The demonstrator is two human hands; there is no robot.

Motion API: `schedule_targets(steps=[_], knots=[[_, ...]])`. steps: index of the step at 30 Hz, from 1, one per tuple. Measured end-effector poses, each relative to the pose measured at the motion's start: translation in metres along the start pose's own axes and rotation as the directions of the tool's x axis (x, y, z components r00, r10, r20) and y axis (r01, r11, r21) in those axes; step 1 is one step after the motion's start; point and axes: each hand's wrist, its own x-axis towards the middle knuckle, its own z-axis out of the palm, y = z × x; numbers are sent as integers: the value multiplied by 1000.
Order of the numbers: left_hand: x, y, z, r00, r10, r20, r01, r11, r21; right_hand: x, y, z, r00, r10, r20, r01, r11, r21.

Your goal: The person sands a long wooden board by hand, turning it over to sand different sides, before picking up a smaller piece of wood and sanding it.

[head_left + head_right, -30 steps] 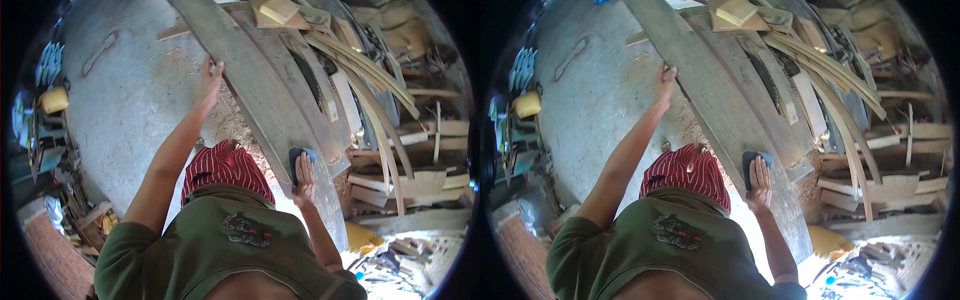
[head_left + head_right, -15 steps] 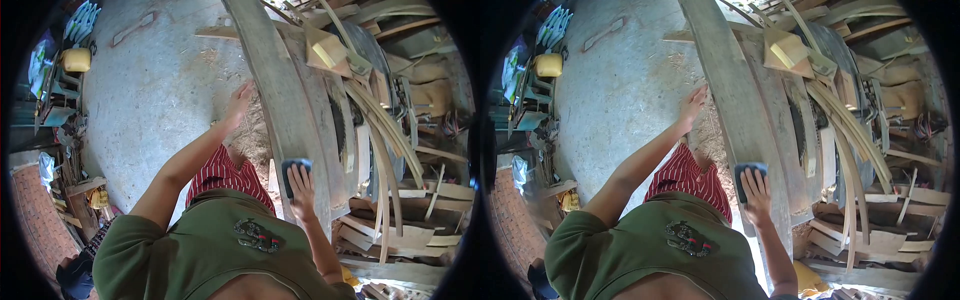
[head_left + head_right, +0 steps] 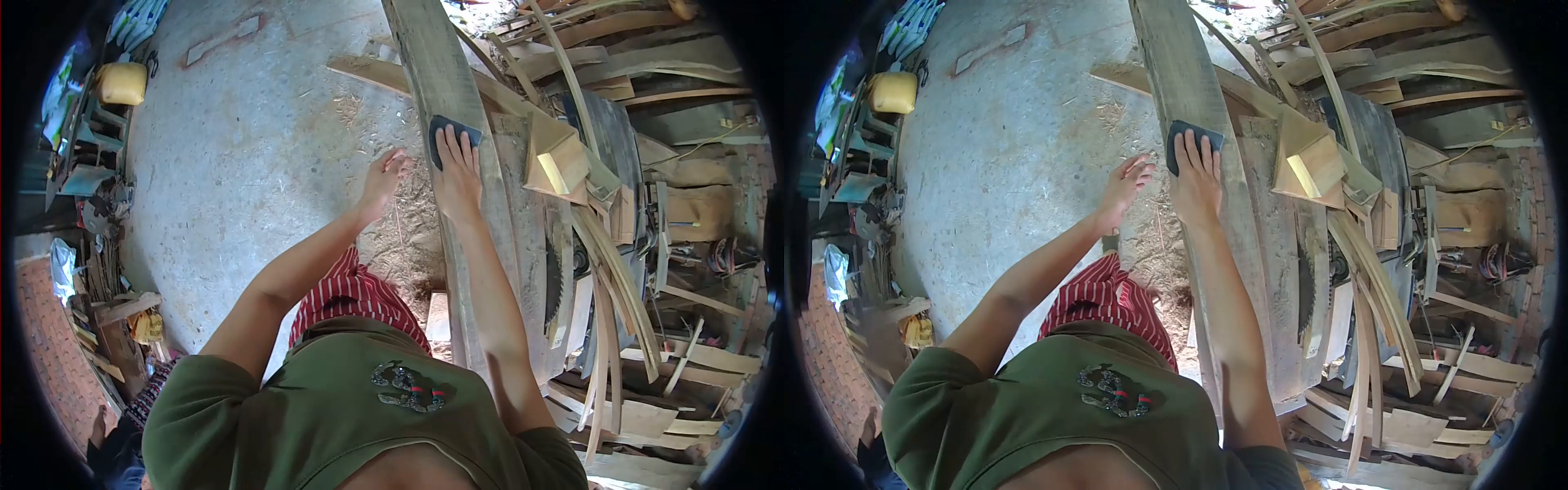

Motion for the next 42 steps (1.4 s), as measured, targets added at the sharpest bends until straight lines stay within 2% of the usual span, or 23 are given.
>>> schedule_targets(steps=[1,2,4,6,9,10,12,14,16,20,22,24,27,30,32,34,37,39,42], knots=[[9,0,-3,1000,-1,6,1,1000,5,4,0,-1,1000,-1,11,0,1000,24],[19,2,-3,999,5,42,-5,1000,9,-11,-1,-9,998,-31,47,33,999,-30],[31,10,-2,997,8,73,-8,1000,0,-50,-16,-34,986,32,162,-32,999,1],[38,27,-2,994,2,106,-4,1000,16,-96,-17,-38,984,39,172,-40,999,-1],[56,32,-6,990,31,136,-29,999,-20,-98,-24,-37,984,61,167,-59,998,-21],[59,34,-8,991,6,135,-5,1000,-7,-82,-19,-28,988,32,152,-22,998,-65],[65,38,-11,991,-16,135,22,999,-43,-18,-24,-18,991,37,130,-32,999,-41],[71,38,-19,990,-46,134,56,996,-70,47,-19,3,998,-13,67,21,993,-118],[79,33,-30,991,-29,131,37,998,-58,100,-16,22,1000,23,15,-21,992,-121],[94,34,-45,989,-20,148,18,1000,10,111,-16,26,999,32,-23,-35,993,-113],[96,39,-48,985,-80,156,74,996,41,68,-21,11,994,19,108,-1,986,-167],[102,36,-52,982,-91,164,91,996,13,28,-27,-2,986,53,160,-30,989,-142],[106,43,-57,985,-99,138,103,995,-20,12,-25,-14,973,11,229,32,983,-182],[110,43,-59,988,-102,112,106,994,-33,57,-25,-10,977,12,211,5,997,-78],[114,42,-62,990,-100,98,104,994,-33,115,-15,8,988,-39,152,59,990,-126],[117,45,-62,990,-107,96,109,994,-12,179,-5,27,991,-123,60,128,987,-94],[125,56,-61,991,-101,85,96,994,54,256,5,55,991,-132,-37,131,991,-31],[137,63,-53,989,-139,59,132,986,105,278,8,64,988,-142,-68,138,989,-59],[152,74,-44,974,-217,60,213,975,66,237,13,41,983,-186,-12,186,982,22]])
